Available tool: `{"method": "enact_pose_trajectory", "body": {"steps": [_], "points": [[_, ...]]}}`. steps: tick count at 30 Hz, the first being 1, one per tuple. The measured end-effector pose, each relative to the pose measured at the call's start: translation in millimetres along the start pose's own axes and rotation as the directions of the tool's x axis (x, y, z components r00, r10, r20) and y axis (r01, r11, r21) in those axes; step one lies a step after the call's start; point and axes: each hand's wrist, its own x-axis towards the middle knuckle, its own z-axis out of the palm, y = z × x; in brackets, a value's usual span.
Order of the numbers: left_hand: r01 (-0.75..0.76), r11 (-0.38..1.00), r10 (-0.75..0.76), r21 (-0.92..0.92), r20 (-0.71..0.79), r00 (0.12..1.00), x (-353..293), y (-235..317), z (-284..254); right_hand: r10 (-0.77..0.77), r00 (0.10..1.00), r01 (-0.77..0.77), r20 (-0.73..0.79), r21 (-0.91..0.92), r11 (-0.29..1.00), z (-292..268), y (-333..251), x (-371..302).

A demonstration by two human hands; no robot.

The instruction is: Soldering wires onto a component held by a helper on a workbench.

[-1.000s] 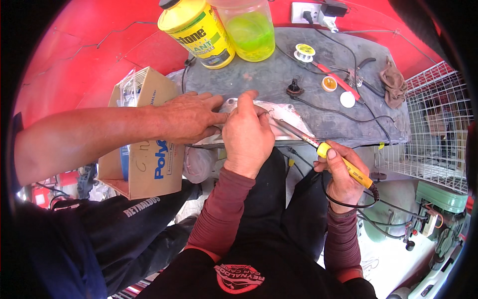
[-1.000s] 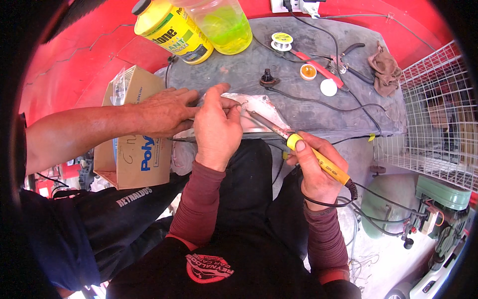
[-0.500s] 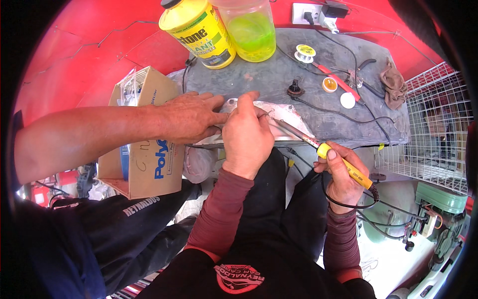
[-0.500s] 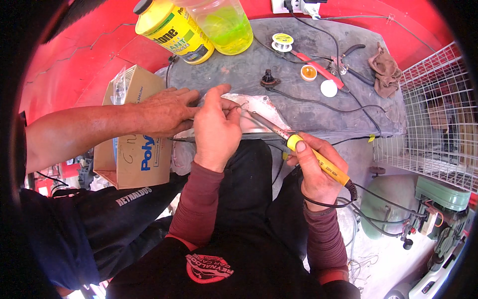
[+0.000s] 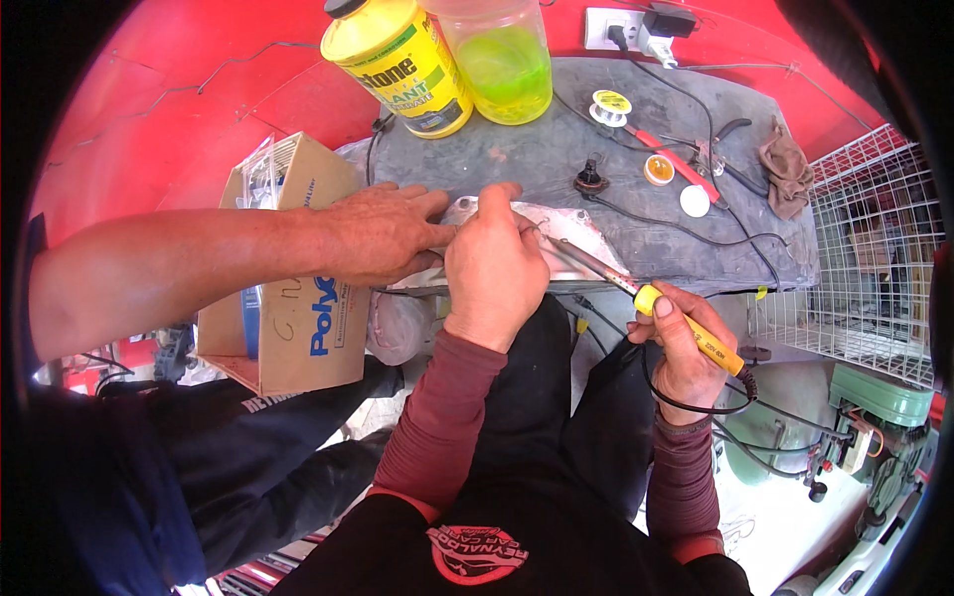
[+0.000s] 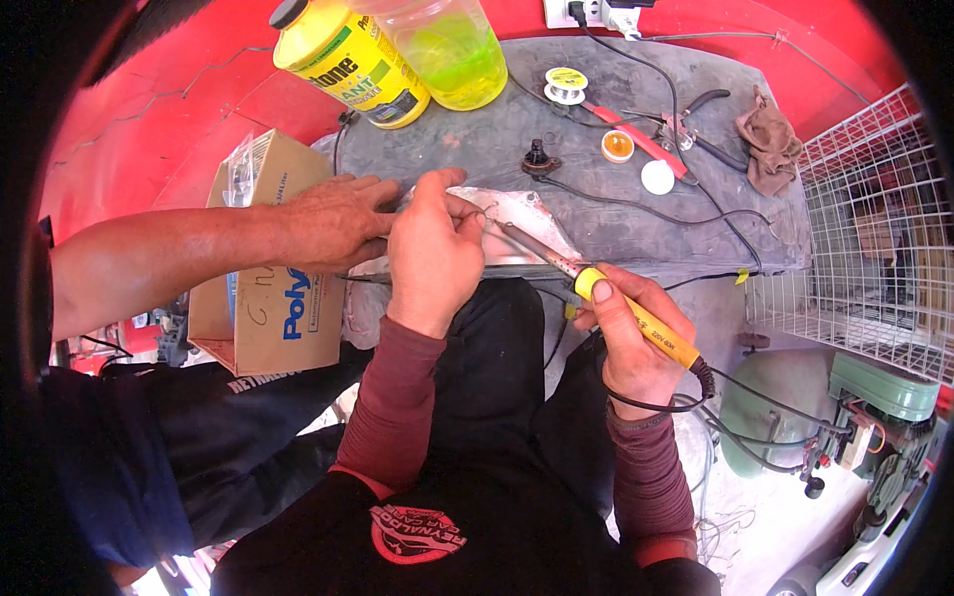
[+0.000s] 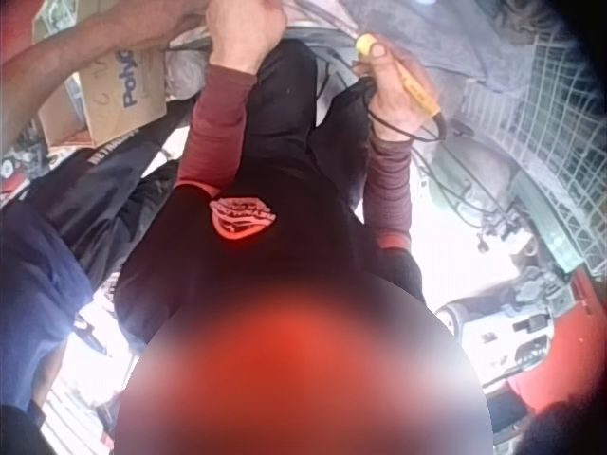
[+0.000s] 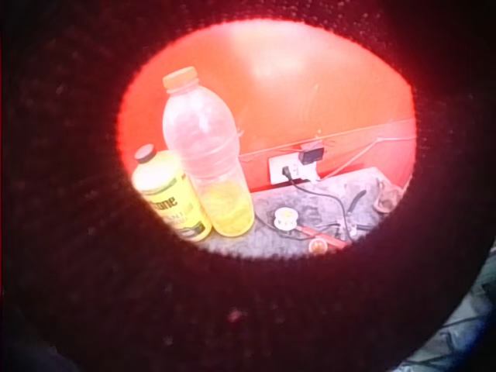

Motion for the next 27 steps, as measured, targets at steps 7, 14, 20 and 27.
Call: {"method": "enact_pose_trajectory", "body": {"steps": [7,14,20,27], "points": [[0.022,0.999,-0.021,-0.029,0.023,1.000,-0.9,3.6,-1.2,-0.001,1.000,0.001,0.001,-0.001,1.000,-2.1,2.8,-0.8],[-0.085,0.986,0.070,-0.146,-0.104,0.992,-7.9,0.2,-6.1,-0.014,1.000,0.014,0.000,-0.036,0.999,-0.6,-0.4,-0.4],[-0.176,0.964,0.154,-0.199,-0.121,0.981,-8.2,-4.5,-10.8,-0.015,1.000,0.016,0.014,-0.028,0.999,-2.0,3.7,-1.2],[-0.102,0.976,0.108,-0.193,0.021,0.994,0.5,-4.2,-17.2,-0.027,1.000,0.028,0.015,-0.032,0.999,-2.3,2.8,-2.1]]}}
